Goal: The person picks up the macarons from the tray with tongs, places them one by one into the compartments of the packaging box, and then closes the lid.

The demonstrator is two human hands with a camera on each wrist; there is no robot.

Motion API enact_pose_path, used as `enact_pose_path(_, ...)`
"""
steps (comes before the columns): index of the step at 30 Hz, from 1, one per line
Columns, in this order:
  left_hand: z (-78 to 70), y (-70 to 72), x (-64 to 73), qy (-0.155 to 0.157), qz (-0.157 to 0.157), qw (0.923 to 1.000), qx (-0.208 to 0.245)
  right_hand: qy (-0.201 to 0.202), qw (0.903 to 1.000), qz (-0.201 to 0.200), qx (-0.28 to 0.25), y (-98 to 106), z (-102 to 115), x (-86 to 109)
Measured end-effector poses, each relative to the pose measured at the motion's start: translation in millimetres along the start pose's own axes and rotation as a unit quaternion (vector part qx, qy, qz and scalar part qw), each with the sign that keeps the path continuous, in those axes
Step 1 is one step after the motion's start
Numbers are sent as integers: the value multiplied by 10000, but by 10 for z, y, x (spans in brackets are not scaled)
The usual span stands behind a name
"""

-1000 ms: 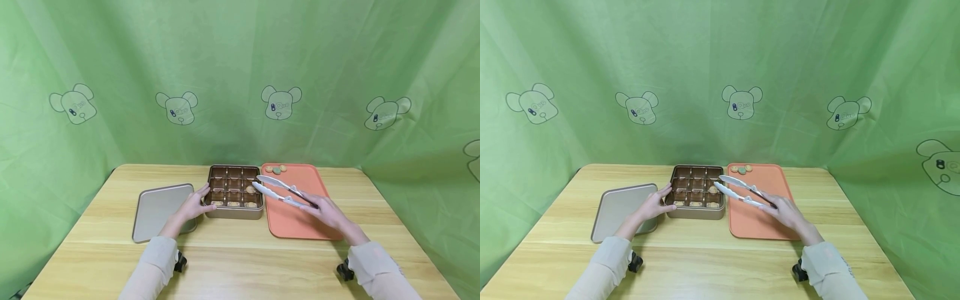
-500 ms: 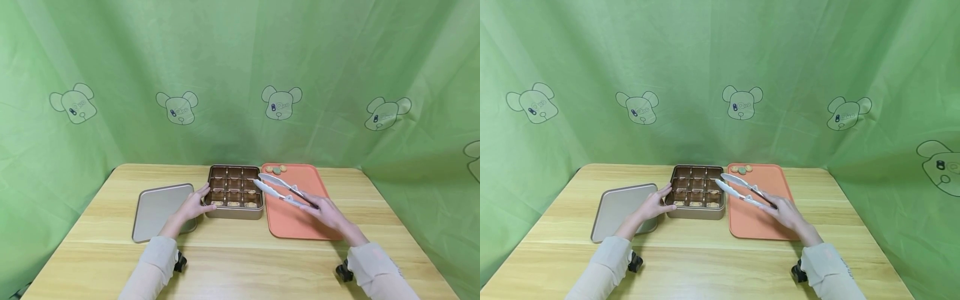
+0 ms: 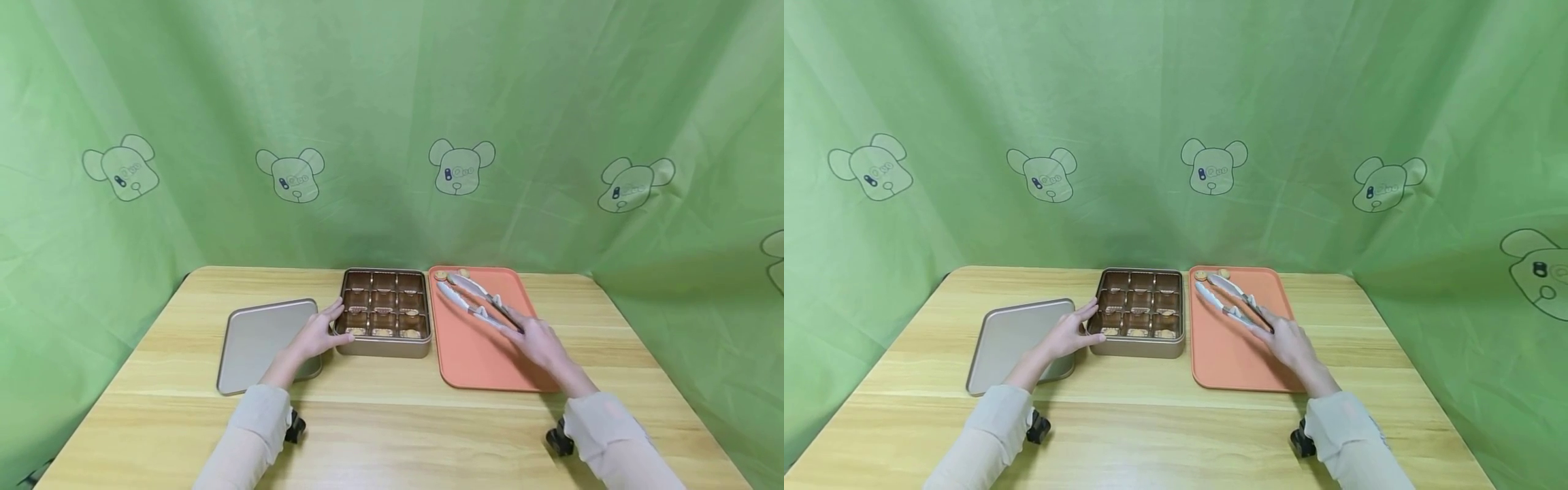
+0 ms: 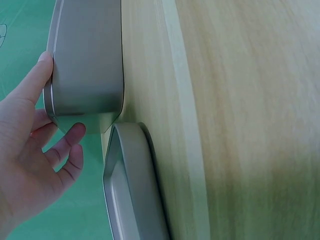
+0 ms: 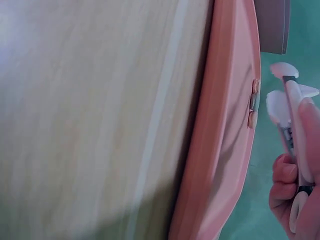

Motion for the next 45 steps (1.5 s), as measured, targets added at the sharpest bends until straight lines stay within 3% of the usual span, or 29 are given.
enact_pose_path(8,10,-28,-16,48,112,9999,52,-4,9999,72,70,-115,71,-80)
enact_pose_path(28,30,-4,-20,31,-1,10000,7,-294,9979,-58,581,-194,175,-289)
enact_pose_path(40,3,-12,-25,121,24,9999,57,-446,9977,-223,458,-275,229,-330)
enact_pose_path(45,27,-12,-8,162,-1,9998,96,-512,9973,-110,521,-305,241,-350)
Point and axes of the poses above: each hand's wrist, its own x-axis away from the middle knuckle, its own y-axis out of the back of the hand, z = x × y, the point moved 3 cm from there along -x, towards the middle knuckle, and after that the axes turned 13 degrees about -y, right-handed, at the moved point
